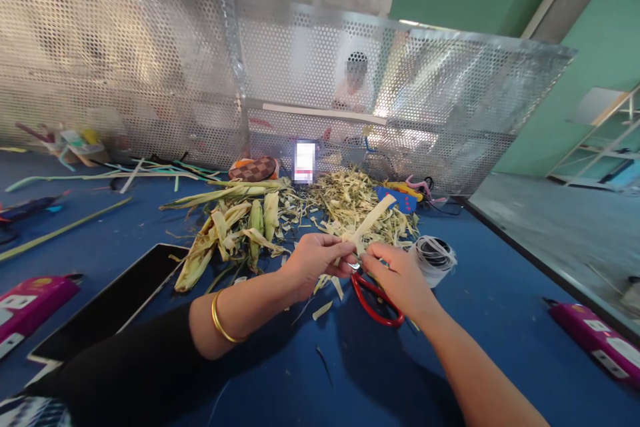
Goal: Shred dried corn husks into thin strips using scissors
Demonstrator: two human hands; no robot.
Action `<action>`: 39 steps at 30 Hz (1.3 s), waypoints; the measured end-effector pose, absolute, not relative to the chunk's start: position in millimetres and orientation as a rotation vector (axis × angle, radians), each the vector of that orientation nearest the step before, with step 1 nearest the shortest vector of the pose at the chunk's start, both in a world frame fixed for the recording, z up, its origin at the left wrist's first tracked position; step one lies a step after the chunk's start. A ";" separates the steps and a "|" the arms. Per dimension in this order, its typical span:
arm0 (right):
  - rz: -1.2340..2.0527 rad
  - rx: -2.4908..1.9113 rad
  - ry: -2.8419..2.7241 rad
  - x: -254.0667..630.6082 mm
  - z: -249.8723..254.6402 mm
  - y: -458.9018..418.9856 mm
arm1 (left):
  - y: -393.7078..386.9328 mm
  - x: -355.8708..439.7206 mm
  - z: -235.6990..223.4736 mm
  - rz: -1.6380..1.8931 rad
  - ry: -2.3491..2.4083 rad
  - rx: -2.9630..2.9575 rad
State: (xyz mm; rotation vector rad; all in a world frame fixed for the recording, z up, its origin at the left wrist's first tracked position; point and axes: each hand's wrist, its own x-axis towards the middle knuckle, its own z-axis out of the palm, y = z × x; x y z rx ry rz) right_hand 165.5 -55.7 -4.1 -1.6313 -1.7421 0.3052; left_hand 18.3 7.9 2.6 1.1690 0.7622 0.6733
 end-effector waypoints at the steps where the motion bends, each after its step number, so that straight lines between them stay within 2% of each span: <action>1: 0.223 -1.624 -1.796 164.8 -3.6 -55.9 | 7.6 18.1 3.1 0.681 0.765 1.172; 7: -0.115 -1.653 -1.942 164.7 -3.4 -57.1 | 6.2 17.7 6.9 0.673 0.829 1.173; 19: -0.014 -1.555 -1.692 163.4 -9.2 -55.7 | 4.0 19.3 5.9 0.642 0.888 1.335; 26: -0.526 -1.448 -1.976 163.5 -6.3 -58.0 | 8.6 18.7 6.3 0.604 0.890 1.222; 30: -0.681 -1.422 -2.116 166.0 -1.3 -59.7 | 10.7 16.6 9.5 0.599 0.848 1.101; 39: -0.646 -1.427 -1.980 168.2 -1.3 -62.5 | 8.9 15.9 9.2 0.596 0.820 1.112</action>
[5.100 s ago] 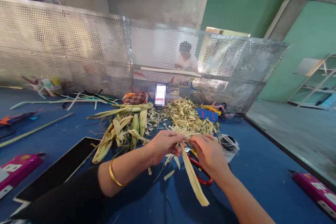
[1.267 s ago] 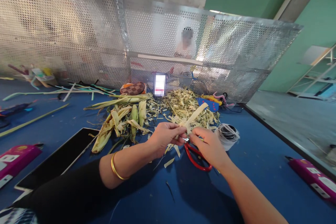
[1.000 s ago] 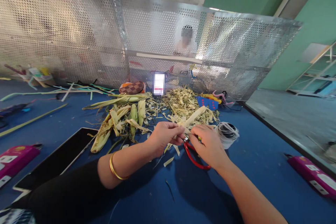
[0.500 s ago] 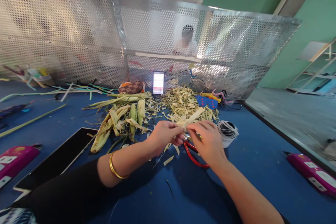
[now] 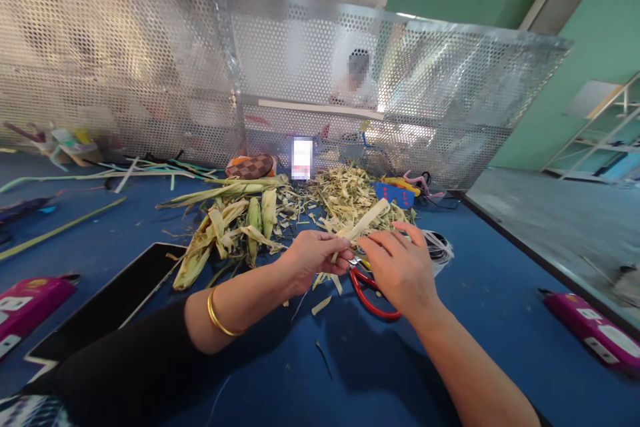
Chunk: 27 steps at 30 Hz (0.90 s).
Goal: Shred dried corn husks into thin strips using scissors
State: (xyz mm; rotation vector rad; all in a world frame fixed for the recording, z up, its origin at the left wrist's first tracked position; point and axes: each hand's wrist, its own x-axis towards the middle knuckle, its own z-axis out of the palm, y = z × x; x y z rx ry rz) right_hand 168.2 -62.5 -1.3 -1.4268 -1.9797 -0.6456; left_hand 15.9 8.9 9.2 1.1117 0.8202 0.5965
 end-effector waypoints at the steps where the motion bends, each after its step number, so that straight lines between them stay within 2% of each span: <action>1: -0.593 -1.430 -1.896 167.7 -1.7 -62.1 | 8.8 16.2 8.9 0.607 0.818 1.142; 7: 0.051 -1.395 -1.632 163.7 -5.3 -58.0 | 6.5 18.3 6.2 0.625 0.851 1.323; 12: 0.430 -1.497 -1.458 158.2 -3.5 -58.1 | 5.9 19.0 2.9 0.647 0.843 1.466; 27: 0.555 -1.552 -1.362 154.9 1.5 -58.7 | 8.3 16.6 -4.3 0.630 0.790 1.654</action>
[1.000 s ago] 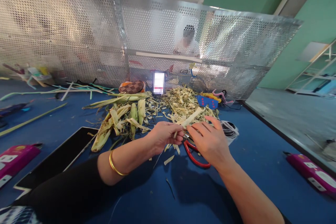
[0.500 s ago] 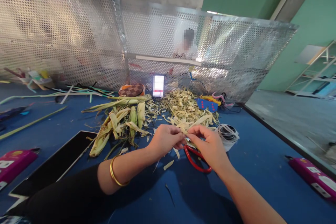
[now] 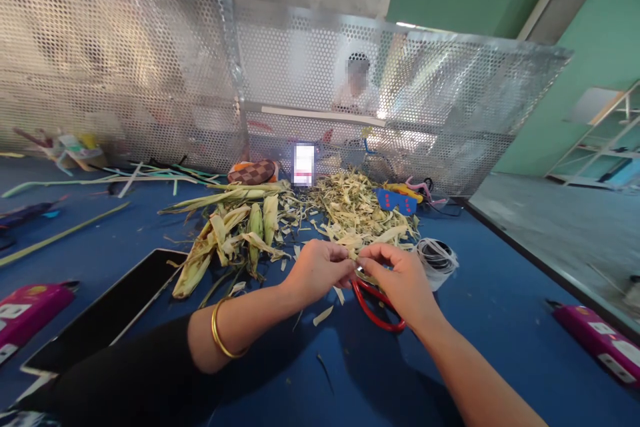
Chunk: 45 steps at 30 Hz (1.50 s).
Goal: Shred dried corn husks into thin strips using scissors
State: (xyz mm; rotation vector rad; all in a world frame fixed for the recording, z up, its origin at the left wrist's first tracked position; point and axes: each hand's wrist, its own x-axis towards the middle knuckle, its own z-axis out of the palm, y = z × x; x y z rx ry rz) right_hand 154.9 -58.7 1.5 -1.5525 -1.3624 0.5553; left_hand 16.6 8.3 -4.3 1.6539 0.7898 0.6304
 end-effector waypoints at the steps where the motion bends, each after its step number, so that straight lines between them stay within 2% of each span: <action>1: 0.549 -1.554 -1.366 154.6 1.5 -58.7 | 7.9 16.8 -4.2 0.630 0.787 1.652; 9: 0.407 -1.544 -1.465 156.8 -10.4 -56.4 | 7.1 17.9 -11.1 0.595 0.773 1.668; 16: 0.261 -1.543 -1.706 159.4 -5.6 -58.6 | 8.6 13.9 -9.1 0.558 0.822 1.935; 22: 0.487 -1.588 -1.741 157.6 -1.0 -60.6 | 2.2 12.5 -1.5 0.438 0.812 2.122; 27: 0.609 -1.543 -1.545 157.7 3.0 -61.6 | 2.6 14.6 1.5 0.450 0.820 1.842; 33: 0.223 -1.525 -1.190 181.6 4.4 -56.6 | 12.3 14.7 9.6 0.566 0.847 1.329; 36: 0.277 -1.496 -1.088 195.3 1.9 -52.2 | 17.4 12.6 13.9 0.645 0.840 1.176; 41: 0.531 -1.528 -1.413 193.5 4.3 -52.9 | 20.5 10.0 21.4 0.729 0.847 1.083; 45: 0.505 -1.539 -1.648 183.5 6.4 -56.8 | 21.0 9.0 24.2 0.758 0.866 1.073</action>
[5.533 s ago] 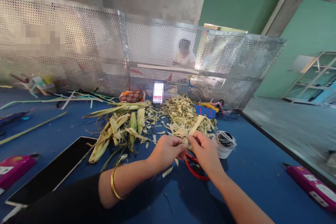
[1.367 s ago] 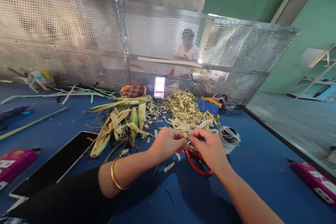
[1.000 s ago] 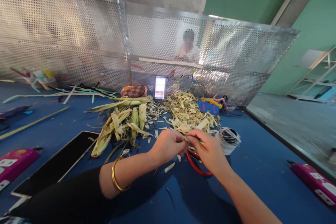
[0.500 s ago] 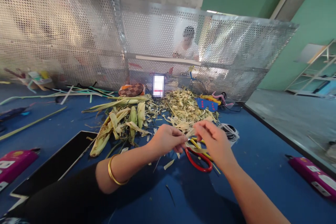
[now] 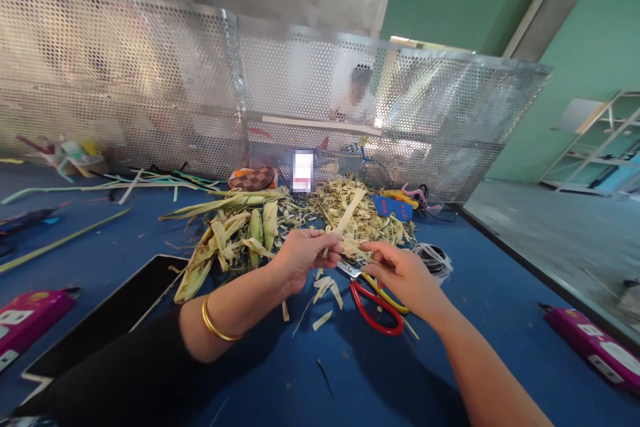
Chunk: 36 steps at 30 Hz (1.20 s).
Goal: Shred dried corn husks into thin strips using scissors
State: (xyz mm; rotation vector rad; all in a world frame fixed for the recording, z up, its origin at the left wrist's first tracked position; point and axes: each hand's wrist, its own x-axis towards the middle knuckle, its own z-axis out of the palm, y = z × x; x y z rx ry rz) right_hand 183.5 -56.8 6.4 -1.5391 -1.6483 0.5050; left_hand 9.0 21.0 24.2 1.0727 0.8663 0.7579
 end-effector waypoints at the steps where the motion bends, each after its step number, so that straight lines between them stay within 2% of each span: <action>1: 0.487 -1.503 -1.650 182.6 7.0 -57.8 | 21.7 8.7 24.2 0.764 0.870 1.073; 10: 0.829 -1.041 -1.283 183.0 10.3 -67.5 | 26.8 8.2 21.4 0.757 0.902 1.132; 17: 0.427 -1.008 -1.120 177.8 0.9 -56.2 | 18.5 12.2 14.5 0.689 0.900 1.212; 25: 0.735 -0.903 -0.958 170.5 5.9 -59.1 | 12.9 15.9 7.7 0.618 0.883 1.191; 36: 0.736 -0.880 -0.941 164.9 11.7 -61.1 | 13.9 16.6 2.5 0.587 0.888 1.172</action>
